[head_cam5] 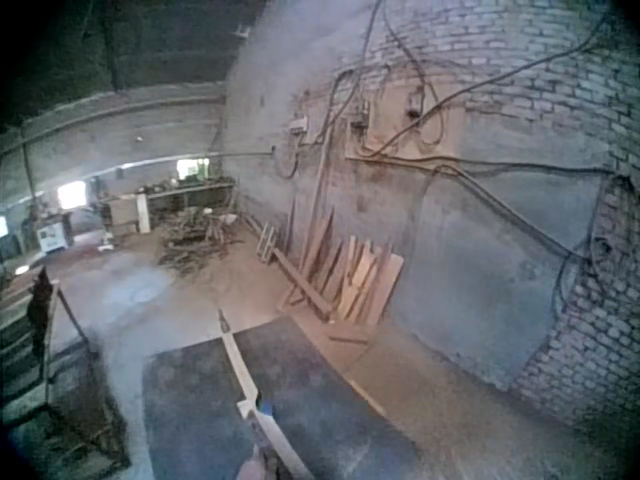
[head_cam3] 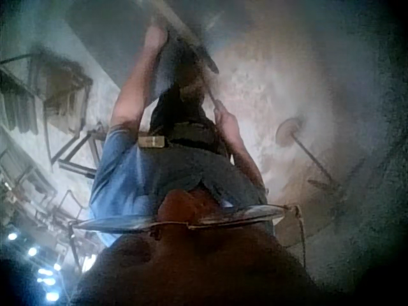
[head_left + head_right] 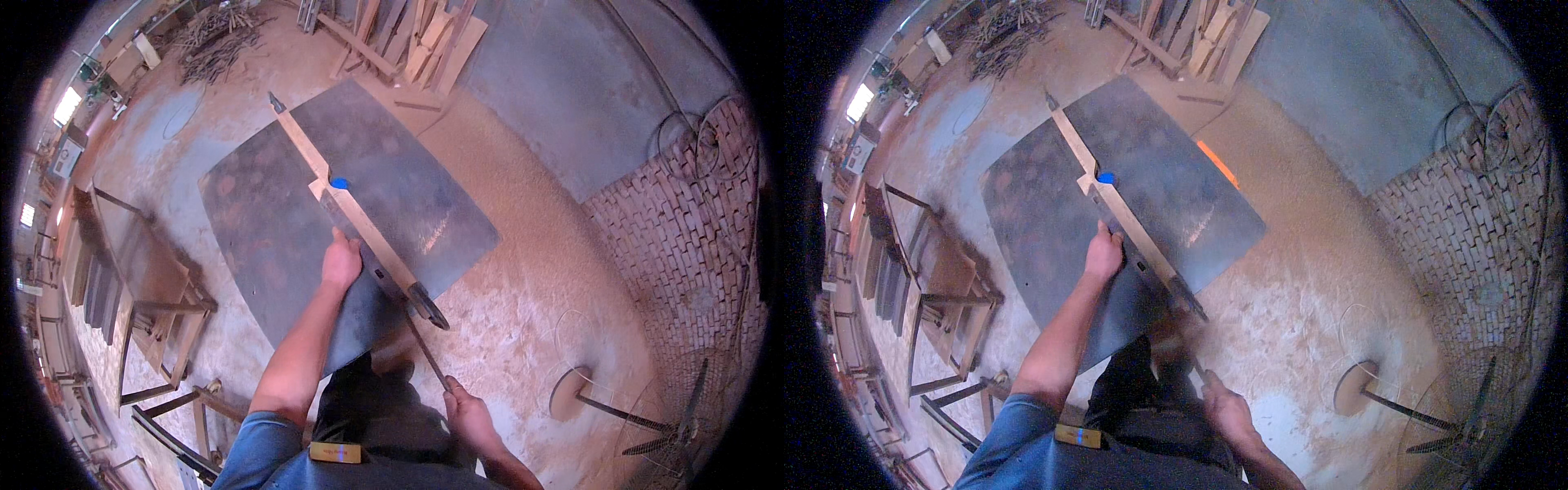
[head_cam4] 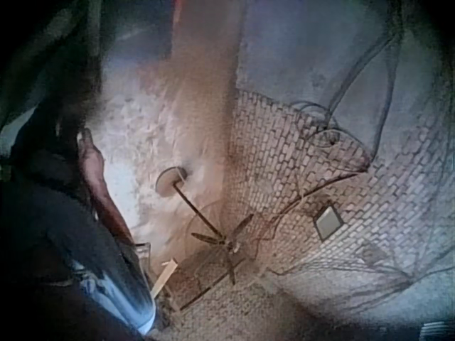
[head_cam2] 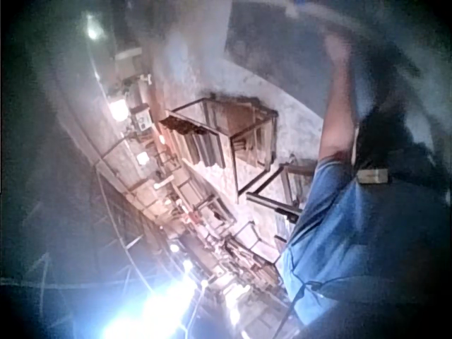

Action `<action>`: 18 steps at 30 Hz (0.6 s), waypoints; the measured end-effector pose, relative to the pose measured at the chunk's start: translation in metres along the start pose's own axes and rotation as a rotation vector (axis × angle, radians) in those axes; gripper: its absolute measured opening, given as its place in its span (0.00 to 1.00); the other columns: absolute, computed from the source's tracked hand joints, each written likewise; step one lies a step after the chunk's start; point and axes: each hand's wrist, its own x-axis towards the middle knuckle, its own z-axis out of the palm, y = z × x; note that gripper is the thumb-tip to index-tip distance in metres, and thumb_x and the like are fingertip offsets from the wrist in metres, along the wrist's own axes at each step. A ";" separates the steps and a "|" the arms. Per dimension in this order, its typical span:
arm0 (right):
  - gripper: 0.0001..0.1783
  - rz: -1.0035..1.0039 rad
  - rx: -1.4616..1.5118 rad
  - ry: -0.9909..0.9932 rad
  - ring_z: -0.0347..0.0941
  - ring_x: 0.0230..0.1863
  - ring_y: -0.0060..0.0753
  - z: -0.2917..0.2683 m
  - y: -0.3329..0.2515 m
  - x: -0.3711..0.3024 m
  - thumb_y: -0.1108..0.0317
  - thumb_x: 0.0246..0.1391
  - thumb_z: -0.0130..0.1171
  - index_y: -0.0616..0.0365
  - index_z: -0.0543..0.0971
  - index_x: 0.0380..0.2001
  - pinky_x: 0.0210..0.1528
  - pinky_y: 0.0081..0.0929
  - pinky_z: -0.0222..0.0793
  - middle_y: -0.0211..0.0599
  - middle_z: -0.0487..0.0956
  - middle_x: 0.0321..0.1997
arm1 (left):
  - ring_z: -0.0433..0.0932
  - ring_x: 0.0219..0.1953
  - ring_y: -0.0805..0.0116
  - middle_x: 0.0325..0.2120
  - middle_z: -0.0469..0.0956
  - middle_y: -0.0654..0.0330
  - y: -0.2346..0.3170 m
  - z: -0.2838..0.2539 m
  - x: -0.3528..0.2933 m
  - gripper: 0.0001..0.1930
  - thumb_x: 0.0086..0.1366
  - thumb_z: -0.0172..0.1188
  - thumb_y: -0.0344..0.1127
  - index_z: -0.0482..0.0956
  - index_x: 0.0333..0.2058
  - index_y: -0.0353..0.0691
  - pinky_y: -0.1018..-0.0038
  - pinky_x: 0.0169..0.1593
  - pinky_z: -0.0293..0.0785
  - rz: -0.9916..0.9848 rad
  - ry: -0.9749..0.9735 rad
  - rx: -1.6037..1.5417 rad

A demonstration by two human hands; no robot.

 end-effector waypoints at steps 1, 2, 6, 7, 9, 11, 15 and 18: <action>0.23 0.001 -0.005 0.003 0.78 0.39 0.60 0.001 -0.002 0.002 0.59 0.63 0.48 0.55 0.71 0.58 0.43 0.43 0.73 0.61 0.79 0.34 | 0.76 0.43 0.34 0.37 0.76 0.29 -0.001 0.001 0.004 0.32 0.66 0.47 0.39 0.52 0.60 0.18 0.50 0.49 0.71 -0.007 -0.003 0.016; 0.23 0.008 0.007 -0.009 0.78 0.40 0.60 -0.001 -0.007 0.004 0.59 0.63 0.49 0.55 0.71 0.58 0.43 0.43 0.73 0.61 0.79 0.34 | 0.76 0.43 0.34 0.37 0.76 0.29 -0.004 0.001 0.008 0.32 0.66 0.47 0.39 0.53 0.60 0.18 0.50 0.49 0.71 -0.016 -0.004 0.033; 0.23 -0.011 0.039 -0.012 0.77 0.40 0.61 -0.003 -0.026 0.016 0.59 0.63 0.49 0.54 0.71 0.58 0.43 0.44 0.73 0.61 0.79 0.35 | 0.76 0.42 0.33 0.36 0.77 0.30 -0.013 -0.006 0.028 0.30 0.66 0.48 0.40 0.55 0.59 0.21 0.50 0.48 0.71 -0.019 0.000 0.070; 0.22 -0.028 0.042 -0.002 0.77 0.40 0.61 -0.002 -0.029 0.020 0.59 0.63 0.49 0.54 0.71 0.58 0.43 0.44 0.73 0.62 0.79 0.35 | 0.76 0.42 0.34 0.36 0.77 0.30 -0.014 -0.008 0.034 0.30 0.66 0.48 0.40 0.56 0.58 0.22 0.50 0.48 0.71 -0.031 -0.016 0.042; 0.22 -0.027 0.015 -0.004 0.77 0.39 0.61 -0.005 -0.044 0.026 0.59 0.63 0.49 0.54 0.72 0.58 0.42 0.46 0.73 0.61 0.79 0.34 | 0.77 0.41 0.34 0.35 0.77 0.30 -0.018 -0.015 0.046 0.28 0.66 0.48 0.40 0.58 0.57 0.24 0.50 0.47 0.72 -0.058 -0.046 -0.011; 0.22 -0.046 0.003 0.003 0.77 0.39 0.62 -0.002 -0.051 0.033 0.59 0.63 0.49 0.53 0.72 0.58 0.42 0.47 0.73 0.61 0.79 0.34 | 0.77 0.40 0.35 0.34 0.77 0.31 -0.025 -0.017 0.058 0.27 0.66 0.48 0.41 0.59 0.56 0.24 0.50 0.47 0.72 -0.046 -0.006 0.018; 0.22 -0.040 0.023 0.010 0.76 0.38 0.65 0.004 -0.064 0.051 0.58 0.64 0.48 0.51 0.72 0.58 0.42 0.50 0.72 0.62 0.79 0.33 | 0.79 0.38 0.38 0.33 0.79 0.34 0.001 -0.043 0.069 0.27 0.67 0.47 0.40 0.59 0.56 0.24 0.52 0.45 0.73 -0.141 -0.091 -0.033; 0.22 -0.029 0.005 0.006 0.76 0.38 0.65 0.006 -0.081 0.061 0.57 0.64 0.48 0.50 0.71 0.58 0.42 0.52 0.72 0.62 0.79 0.32 | 0.80 0.36 0.42 0.31 0.79 0.37 -0.022 -0.039 0.091 0.26 0.67 0.47 0.40 0.60 0.56 0.24 0.54 0.45 0.73 -0.073 0.057 0.048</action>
